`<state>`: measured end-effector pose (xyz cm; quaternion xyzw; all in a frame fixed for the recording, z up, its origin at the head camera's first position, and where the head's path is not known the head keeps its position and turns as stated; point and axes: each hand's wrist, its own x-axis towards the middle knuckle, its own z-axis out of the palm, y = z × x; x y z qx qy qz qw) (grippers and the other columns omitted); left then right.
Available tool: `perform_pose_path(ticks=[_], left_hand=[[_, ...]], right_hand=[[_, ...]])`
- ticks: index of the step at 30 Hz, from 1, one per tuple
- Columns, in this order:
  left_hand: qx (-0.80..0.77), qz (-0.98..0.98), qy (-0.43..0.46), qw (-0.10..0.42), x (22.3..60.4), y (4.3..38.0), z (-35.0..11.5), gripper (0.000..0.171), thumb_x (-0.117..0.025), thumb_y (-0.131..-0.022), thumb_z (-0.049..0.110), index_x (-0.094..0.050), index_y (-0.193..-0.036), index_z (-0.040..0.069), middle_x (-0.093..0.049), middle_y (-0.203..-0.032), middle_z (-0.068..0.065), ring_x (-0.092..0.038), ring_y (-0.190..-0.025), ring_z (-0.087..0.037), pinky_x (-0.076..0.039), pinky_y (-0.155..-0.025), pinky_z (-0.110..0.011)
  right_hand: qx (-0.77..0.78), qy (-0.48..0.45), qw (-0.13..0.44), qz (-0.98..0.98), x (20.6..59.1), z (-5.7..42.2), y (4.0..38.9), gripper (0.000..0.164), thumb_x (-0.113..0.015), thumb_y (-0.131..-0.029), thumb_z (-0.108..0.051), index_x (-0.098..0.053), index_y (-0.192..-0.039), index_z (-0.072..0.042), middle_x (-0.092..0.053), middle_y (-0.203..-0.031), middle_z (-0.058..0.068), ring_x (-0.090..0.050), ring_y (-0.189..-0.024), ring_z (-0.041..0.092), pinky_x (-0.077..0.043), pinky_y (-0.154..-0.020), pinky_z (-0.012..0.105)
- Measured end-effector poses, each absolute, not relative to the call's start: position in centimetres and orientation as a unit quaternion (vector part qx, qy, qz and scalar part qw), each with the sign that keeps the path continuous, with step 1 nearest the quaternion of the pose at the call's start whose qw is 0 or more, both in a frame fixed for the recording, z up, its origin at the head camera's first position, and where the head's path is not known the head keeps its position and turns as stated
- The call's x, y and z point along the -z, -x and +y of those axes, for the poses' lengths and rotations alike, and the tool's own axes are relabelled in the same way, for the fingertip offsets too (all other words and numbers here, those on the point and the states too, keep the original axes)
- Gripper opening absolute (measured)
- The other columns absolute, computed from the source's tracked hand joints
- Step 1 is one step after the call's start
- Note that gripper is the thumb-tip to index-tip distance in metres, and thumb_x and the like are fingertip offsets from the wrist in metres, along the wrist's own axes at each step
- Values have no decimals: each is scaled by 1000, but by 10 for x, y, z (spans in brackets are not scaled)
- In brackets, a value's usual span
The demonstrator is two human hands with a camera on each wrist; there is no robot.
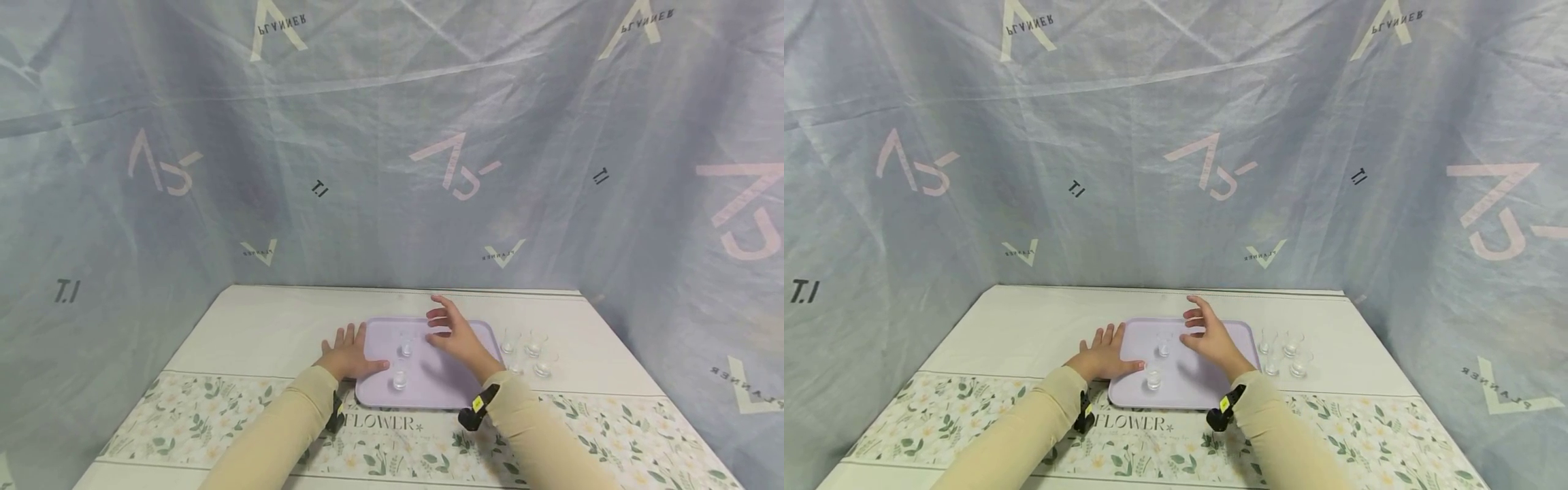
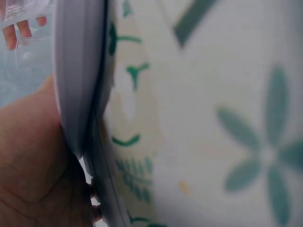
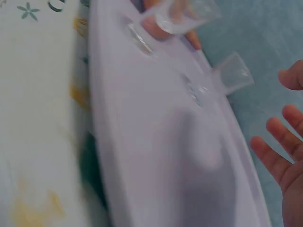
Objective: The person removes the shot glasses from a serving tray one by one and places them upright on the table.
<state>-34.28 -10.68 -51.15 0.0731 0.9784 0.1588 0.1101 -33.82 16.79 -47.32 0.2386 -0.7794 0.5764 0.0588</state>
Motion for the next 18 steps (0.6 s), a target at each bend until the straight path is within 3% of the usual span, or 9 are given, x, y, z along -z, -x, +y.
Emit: perform_pose_path(ticks=[12, 18], left_hand=[[-143, 980, -63, 124, 497, 333, -104, 120, -55, -82, 82, -2, -164, 13, -1, -169, -18, 3, -155, -38, 0, -117, -68], [-146, 980, -63, 118, 501, 337, -105, 120, -58, -82, 80, -3, -164, 13, -3, -169, -20, 2, -154, -41, -2, -117, -69]], right_hand=[[-569, -218, 29, -792, 495, 136, 340, 92, -77, -82, 9, -29, -156, -16, -59, -131, 26, -62, -115, 42, -51, -96, 54], [-583, -228, 38, -779, 480, 125, 327, 87, -73, -83, 13, -27, -155, -2, -58, -125, 37, -61, -110, 53, -50, -94, 62]])
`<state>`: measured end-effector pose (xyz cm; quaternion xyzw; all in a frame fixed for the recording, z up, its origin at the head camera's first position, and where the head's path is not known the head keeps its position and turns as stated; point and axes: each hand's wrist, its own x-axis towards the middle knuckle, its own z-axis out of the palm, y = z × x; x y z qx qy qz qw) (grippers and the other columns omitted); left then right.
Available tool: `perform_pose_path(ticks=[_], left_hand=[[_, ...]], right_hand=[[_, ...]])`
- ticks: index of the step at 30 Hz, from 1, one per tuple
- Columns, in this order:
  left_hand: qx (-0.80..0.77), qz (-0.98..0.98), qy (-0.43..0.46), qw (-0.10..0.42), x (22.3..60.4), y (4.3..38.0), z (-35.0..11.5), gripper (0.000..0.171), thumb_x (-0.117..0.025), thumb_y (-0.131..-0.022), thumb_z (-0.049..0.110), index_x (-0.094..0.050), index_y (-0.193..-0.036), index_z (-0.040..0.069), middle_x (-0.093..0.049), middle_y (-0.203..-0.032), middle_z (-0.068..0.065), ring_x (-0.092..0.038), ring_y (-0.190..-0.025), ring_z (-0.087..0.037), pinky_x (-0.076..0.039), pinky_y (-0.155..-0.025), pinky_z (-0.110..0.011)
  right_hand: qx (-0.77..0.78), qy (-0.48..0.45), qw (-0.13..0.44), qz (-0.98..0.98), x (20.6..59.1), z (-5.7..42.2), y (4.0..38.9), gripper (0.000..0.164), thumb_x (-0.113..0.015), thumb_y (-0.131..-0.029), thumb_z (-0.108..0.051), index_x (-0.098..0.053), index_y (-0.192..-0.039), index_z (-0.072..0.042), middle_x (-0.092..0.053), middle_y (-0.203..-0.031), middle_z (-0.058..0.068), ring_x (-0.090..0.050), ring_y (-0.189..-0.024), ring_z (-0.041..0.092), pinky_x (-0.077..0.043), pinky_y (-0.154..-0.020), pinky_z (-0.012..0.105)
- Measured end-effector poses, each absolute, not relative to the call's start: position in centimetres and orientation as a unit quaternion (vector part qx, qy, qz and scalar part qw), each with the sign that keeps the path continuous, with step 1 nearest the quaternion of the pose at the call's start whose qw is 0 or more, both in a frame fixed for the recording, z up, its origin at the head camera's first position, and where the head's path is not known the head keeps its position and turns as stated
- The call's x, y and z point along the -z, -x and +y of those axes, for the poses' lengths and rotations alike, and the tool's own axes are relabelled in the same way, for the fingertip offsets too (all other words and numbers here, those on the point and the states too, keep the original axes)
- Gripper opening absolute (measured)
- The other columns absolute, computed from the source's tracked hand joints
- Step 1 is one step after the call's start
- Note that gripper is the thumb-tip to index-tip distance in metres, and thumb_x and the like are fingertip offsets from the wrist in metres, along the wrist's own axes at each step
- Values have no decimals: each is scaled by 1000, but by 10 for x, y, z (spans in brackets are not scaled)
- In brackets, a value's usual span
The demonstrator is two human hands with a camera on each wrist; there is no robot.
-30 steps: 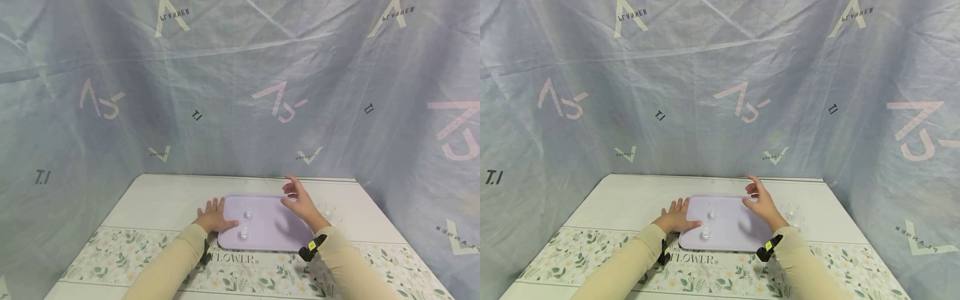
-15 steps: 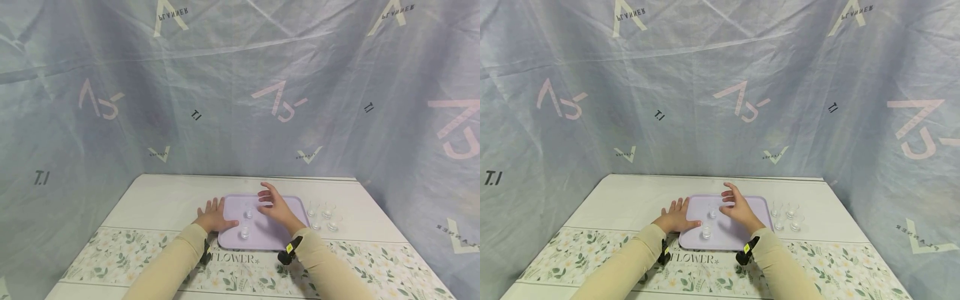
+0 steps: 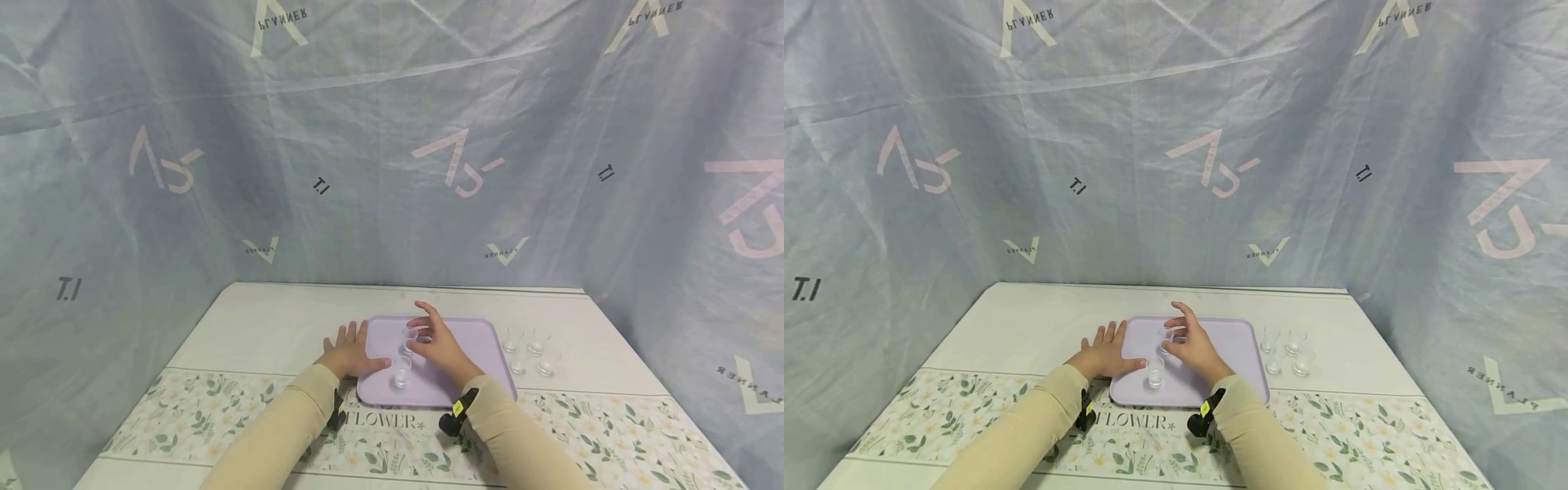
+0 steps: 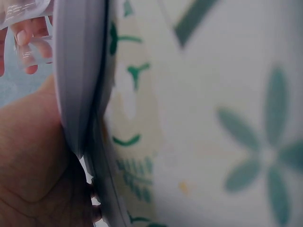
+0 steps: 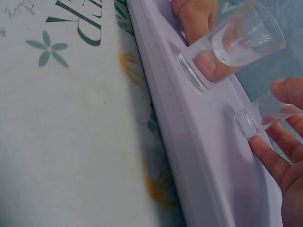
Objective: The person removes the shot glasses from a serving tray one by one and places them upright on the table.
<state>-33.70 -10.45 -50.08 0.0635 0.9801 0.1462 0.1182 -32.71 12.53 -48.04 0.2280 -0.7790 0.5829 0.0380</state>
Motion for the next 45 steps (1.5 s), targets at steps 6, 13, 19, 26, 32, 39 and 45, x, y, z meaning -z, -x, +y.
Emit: perform_pose_path(ticks=[6, 13, 19, 26, 32, 39, 45], left_hand=[[-146, 981, -65, 112, 504, 339, -104, 118, -56, -83, 80, -4, -164, 12, -3, -169, -20, 1, -154, -41, -2, -117, -70], [-150, 979, -68, 123, 488, 328, -102, 115, -56, -85, 77, -7, -164, 10, -6, -168, -20, -1, -155, -40, -3, -117, -69], [-156, 979, -76, 108, 485, 324, -102, 117, -59, -82, 79, -12, -163, 7, -12, -167, -24, -7, -153, -44, -4, -116, -71], [-157, 978, -74, 119, 478, 319, -102, 112, -59, -86, 74, -12, -163, 8, -11, -167, -22, -7, -154, -42, -7, -117, -69], [-158, 977, -77, 117, 493, 329, -103, 122, -56, -81, 83, -8, -163, 8, -6, -168, -23, -2, -154, -44, -1, -115, -72], [-165, 976, -73, 120, 505, 338, -106, 125, -54, -78, 87, -2, -164, 12, -1, -169, -20, 4, -154, -41, 3, -115, -71], [-158, 977, -75, 118, 502, 336, -106, 122, -53, -81, 85, -1, -164, 12, -1, -168, -20, 3, -154, -41, 3, -116, -70]], right_hand=[[-574, -242, 45, -781, 470, 126, 320, 83, -71, -84, 14, -28, -154, 0, -62, -119, 35, -63, -106, 52, -54, -92, 56], [-553, -227, 62, -799, 486, 131, 337, 85, -74, -86, 9, -30, -155, -13, -67, -116, 21, -67, -105, 39, -56, -88, 48], [-546, -224, 56, -805, 484, 137, 338, 87, -75, -85, 7, -30, -156, -18, -67, -115, 18, -67, -105, 35, -57, -88, 45], [-537, -219, 45, -814, 480, 151, 325, 88, -76, -84, 7, -33, -155, -21, -65, -117, 19, -66, -107, 36, -57, -89, 45], [-531, -227, 53, -814, 471, 172, 311, 86, -76, -84, 7, -33, -154, -17, -64, -116, 21, -65, -106, 38, -56, -88, 47], [-517, -229, 65, -822, 471, 202, 298, 84, -75, -83, 9, -34, -153, -15, -64, -113, 21, -66, -102, 37, -58, -84, 41], [-503, -229, 66, -831, 470, 220, 283, 84, -73, -85, 11, -31, -155, -11, -62, -114, 25, -64, -103, 43, -58, -85, 43]])
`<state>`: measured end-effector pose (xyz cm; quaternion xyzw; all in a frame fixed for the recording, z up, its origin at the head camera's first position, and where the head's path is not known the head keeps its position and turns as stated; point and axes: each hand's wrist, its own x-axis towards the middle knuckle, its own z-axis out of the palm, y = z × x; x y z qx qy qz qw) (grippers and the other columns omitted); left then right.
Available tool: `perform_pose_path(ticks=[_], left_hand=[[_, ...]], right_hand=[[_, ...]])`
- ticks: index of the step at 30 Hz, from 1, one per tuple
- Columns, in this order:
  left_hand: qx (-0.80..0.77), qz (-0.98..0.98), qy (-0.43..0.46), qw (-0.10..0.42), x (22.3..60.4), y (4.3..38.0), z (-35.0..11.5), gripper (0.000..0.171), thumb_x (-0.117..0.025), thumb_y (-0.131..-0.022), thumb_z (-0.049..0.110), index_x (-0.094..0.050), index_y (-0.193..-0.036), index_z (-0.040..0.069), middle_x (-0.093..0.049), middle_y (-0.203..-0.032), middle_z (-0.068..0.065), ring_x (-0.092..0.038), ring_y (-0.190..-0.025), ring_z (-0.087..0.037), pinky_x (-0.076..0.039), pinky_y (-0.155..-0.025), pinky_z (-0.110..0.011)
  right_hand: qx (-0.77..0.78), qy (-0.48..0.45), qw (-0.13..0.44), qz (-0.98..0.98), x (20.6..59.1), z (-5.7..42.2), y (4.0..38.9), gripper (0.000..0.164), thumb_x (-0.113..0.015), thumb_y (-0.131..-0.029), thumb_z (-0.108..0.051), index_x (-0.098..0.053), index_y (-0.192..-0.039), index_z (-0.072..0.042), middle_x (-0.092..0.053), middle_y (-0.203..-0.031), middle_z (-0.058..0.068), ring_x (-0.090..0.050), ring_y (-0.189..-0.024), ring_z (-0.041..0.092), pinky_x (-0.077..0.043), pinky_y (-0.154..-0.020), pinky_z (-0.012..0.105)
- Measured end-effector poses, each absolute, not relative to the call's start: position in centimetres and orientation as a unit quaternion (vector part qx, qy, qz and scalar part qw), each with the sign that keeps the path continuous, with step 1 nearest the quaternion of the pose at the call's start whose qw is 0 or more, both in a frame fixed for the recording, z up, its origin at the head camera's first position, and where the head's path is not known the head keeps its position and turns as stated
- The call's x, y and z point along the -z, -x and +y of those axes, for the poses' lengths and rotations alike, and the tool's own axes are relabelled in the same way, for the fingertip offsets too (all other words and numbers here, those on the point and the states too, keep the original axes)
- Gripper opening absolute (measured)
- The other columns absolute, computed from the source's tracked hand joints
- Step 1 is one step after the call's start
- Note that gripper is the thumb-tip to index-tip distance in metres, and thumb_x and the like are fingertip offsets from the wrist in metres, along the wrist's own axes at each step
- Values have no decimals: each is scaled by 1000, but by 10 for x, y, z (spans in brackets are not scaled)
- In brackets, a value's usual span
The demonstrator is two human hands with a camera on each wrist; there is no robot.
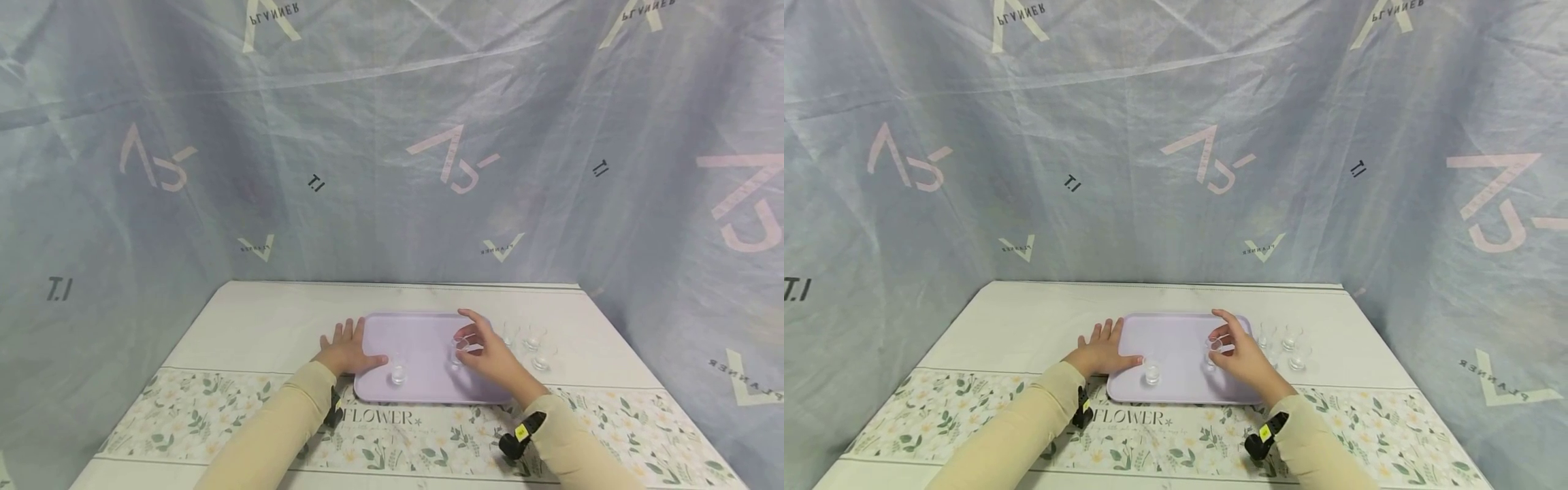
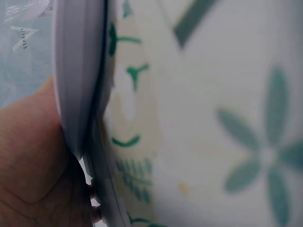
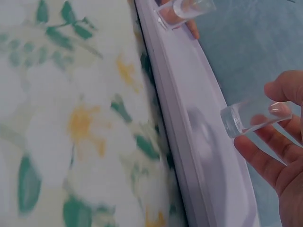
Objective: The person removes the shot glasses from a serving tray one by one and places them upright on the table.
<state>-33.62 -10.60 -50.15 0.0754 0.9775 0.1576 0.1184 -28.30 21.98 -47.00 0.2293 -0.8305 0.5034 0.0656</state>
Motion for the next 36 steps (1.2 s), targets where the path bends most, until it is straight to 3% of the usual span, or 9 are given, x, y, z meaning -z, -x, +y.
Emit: perform_pose_path(ticks=[7, 12, 25, 36], left_hand=[[-154, 977, -74, 126, 503, 339, -106, 124, -53, -79, 86, 1, -164, 13, 1, -169, -19, 5, -155, -39, 4, -117, -69], [-164, 976, -74, 125, 509, 342, -106, 126, -51, -78, 89, 2, -164, 15, 3, -169, -18, 7, -154, -39, 5, -117, -68], [-176, 975, -76, 115, 501, 336, -109, 126, -56, -78, 86, -5, -163, 8, -3, -167, -24, 3, -153, -45, 4, -113, -73], [-172, 976, -77, 114, 504, 339, -106, 124, -55, -79, 85, -3, -164, 11, -2, -168, -21, 4, -154, -41, 4, -115, -71]], right_hand=[[-474, -239, 77, -844, 471, 243, 273, 85, -74, -83, 10, -34, -154, -14, -64, -112, 20, -67, -100, 33, -59, -81, 38], [-455, -256, 89, -848, 465, 263, 261, 85, -72, -82, 12, -35, -153, -13, -64, -110, 21, -67, -98, 33, -59, -80, 37], [-400, -234, 107, -880, 458, 309, 240, 84, -71, -85, 11, -33, -155, -15, -62, -112, 15, -67, -97, 22, -58, -77, 30], [-376, -213, 130, -892, 466, 327, 232, 85, -72, -82, 11, -35, -154, -13, -64, -110, 12, -66, -97, 16, -59, -77, 36]])
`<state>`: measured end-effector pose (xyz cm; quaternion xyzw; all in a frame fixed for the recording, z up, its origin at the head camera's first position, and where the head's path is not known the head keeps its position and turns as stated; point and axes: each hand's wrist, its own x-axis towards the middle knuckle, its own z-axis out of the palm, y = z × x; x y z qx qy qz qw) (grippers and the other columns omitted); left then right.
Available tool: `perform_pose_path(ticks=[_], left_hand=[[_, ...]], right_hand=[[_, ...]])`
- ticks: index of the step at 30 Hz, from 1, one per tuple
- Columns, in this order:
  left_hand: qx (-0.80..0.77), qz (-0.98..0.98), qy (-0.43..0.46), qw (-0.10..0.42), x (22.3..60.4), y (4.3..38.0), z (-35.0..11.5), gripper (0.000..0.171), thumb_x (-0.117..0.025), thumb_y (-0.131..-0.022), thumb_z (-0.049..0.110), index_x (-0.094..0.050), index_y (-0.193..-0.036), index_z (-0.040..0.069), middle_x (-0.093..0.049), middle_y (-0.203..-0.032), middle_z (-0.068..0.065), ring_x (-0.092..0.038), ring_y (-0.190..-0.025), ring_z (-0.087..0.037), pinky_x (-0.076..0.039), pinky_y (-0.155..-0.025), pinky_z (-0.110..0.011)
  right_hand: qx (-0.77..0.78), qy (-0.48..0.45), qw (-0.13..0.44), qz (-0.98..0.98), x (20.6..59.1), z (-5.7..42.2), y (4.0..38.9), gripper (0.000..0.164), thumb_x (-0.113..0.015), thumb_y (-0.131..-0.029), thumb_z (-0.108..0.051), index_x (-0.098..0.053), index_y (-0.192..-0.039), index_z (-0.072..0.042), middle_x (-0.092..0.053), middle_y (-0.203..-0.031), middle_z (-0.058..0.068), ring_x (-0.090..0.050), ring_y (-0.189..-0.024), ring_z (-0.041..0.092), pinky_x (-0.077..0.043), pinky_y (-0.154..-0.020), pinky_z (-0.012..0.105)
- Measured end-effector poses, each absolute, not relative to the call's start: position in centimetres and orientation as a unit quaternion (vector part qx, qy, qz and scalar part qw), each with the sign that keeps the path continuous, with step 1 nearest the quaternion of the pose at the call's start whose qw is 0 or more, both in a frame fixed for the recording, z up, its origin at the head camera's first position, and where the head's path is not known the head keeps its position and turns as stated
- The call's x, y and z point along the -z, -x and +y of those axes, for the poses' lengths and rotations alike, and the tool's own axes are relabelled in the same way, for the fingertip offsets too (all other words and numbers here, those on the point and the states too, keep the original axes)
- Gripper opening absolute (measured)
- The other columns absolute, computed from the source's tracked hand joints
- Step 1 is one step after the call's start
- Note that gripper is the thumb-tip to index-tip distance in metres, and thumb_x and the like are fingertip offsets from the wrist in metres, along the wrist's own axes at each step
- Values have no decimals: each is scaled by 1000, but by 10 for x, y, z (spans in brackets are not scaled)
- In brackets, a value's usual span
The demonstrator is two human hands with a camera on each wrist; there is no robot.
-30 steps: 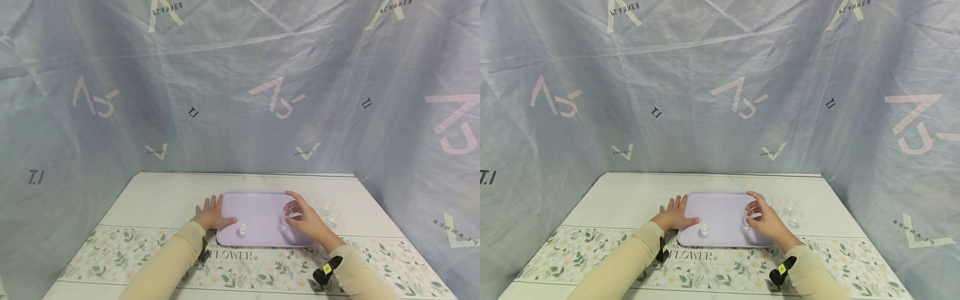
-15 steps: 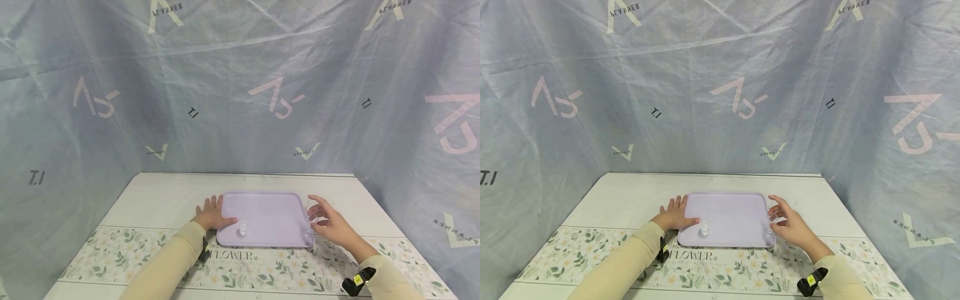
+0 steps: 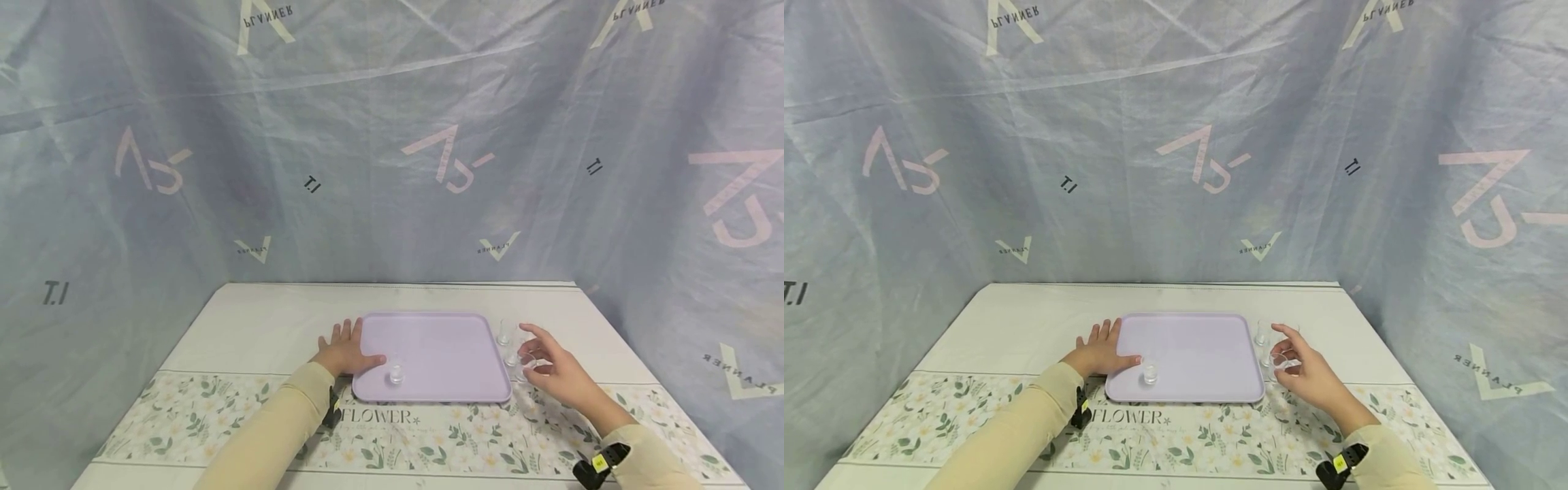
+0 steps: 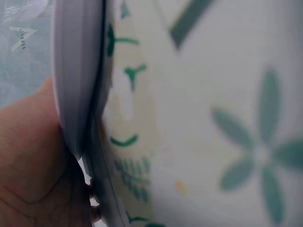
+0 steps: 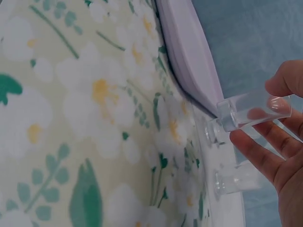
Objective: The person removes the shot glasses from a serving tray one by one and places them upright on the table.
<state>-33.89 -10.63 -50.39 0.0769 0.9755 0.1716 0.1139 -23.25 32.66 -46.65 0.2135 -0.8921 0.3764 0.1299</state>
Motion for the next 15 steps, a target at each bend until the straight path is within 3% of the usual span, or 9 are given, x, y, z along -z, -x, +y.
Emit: perform_pose_path(ticks=[8, 15], left_hand=[[-166, 976, -73, 117, 505, 340, -107, 123, -54, -80, 84, -2, -164, 12, 0, -169, -19, 4, -154, -40, 4, -116, -70], [-161, 977, -71, 121, 514, 345, -108, 124, -54, -79, 86, 2, -164, 14, 3, -169, -18, 7, -154, -39, 5, -117, -68]], right_hand=[[-378, -214, 127, -892, 478, 328, 234, 85, -73, -80, 13, -36, -153, -9, -63, -107, 11, -67, -95, 19, -59, -74, 34], [-375, -196, 109, -899, 486, 328, 230, 82, -73, -83, 9, -37, -153, -14, -61, -109, 7, -65, -96, 15, -58, -75, 31]])
